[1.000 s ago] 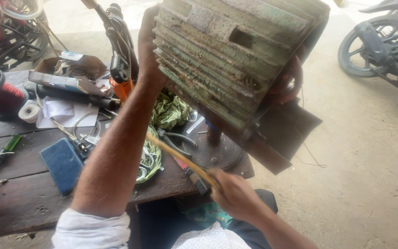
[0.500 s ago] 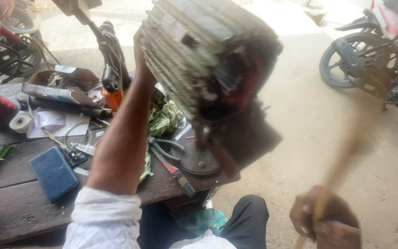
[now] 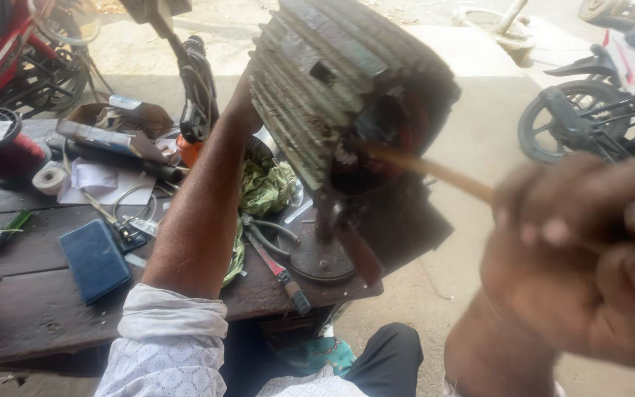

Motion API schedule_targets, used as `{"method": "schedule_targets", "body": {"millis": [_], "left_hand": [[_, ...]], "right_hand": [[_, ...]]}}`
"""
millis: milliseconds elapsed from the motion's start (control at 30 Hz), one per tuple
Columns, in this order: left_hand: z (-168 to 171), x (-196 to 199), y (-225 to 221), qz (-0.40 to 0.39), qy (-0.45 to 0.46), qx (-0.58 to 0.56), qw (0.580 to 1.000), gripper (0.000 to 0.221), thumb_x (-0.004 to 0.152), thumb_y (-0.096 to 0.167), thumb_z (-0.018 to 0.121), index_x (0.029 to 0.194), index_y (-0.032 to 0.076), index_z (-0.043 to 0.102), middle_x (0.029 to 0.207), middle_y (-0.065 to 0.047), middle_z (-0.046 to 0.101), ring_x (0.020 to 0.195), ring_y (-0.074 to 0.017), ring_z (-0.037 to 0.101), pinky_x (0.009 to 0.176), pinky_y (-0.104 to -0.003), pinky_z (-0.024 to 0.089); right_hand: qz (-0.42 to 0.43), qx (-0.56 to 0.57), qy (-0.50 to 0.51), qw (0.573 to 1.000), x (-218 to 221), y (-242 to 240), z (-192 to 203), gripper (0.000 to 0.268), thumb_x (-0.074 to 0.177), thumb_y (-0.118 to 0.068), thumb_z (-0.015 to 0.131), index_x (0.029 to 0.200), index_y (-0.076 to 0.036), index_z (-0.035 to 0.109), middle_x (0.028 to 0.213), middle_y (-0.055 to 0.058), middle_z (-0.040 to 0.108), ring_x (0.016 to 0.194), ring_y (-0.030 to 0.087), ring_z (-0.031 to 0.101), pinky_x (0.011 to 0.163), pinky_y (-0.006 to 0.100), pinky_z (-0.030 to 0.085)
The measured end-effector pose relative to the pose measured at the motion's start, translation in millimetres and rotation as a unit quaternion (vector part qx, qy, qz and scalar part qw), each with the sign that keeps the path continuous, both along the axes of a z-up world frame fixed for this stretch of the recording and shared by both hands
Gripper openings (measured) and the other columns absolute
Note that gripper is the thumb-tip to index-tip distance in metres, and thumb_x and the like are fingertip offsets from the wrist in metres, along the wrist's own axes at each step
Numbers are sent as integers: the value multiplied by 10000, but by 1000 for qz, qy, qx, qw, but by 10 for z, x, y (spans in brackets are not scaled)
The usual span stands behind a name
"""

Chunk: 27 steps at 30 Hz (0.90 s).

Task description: The person winds copper wire around a motor stator, using a wooden stick to push the coils into place and applying white tape to secure the winding. The work is performed at a cluttered workbench with tools and parts visible.

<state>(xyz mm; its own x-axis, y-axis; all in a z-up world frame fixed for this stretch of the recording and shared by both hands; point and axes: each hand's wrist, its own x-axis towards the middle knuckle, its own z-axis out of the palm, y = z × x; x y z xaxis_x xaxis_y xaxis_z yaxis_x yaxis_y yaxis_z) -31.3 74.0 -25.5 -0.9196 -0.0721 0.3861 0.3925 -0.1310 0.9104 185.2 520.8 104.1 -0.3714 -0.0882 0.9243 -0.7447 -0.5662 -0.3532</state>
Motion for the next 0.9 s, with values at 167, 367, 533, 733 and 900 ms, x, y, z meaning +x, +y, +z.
{"method": "schedule_targets", "body": {"millis": [167,367,533,733,900], "left_hand": [[69,78,0,13,-11,-60,998,256,1085,200,486,1177,37,660,1070,-158,726,958,-226,755,815,-355,655],[32,41,-60,-16,-53,-14,998,261,1098,229,527,1075,28,692,971,-154,730,844,-223,748,728,-359,658],[106,130,-9,-2,-49,-77,996,222,1080,242,587,1108,63,714,928,-115,735,748,-176,725,644,-329,633],[146,200,29,-150,58,21,987,214,1089,223,679,1197,41,709,1042,-124,719,871,-166,722,729,-315,623],[114,210,-2,-125,57,59,989,283,1048,225,727,1224,5,702,1051,-151,738,908,-188,749,745,-323,639]], "right_hand": [[-23,45,16,999,-126,-10,-3,253,1166,-284,440,1306,-149,601,789,81,602,545,161,508,534,372,487],[60,188,50,979,-131,-124,389,382,1055,-454,502,1115,-116,670,627,5,624,540,124,501,566,411,557],[-9,238,60,969,69,-214,323,704,985,-750,423,819,-125,701,562,-19,647,503,135,586,531,343,574],[79,215,22,973,-326,65,242,809,1020,-723,320,861,-36,719,622,51,717,479,133,608,520,367,513],[62,151,14,986,-392,65,208,525,1077,-572,345,1107,-133,633,694,72,718,449,111,569,494,354,534]]}}
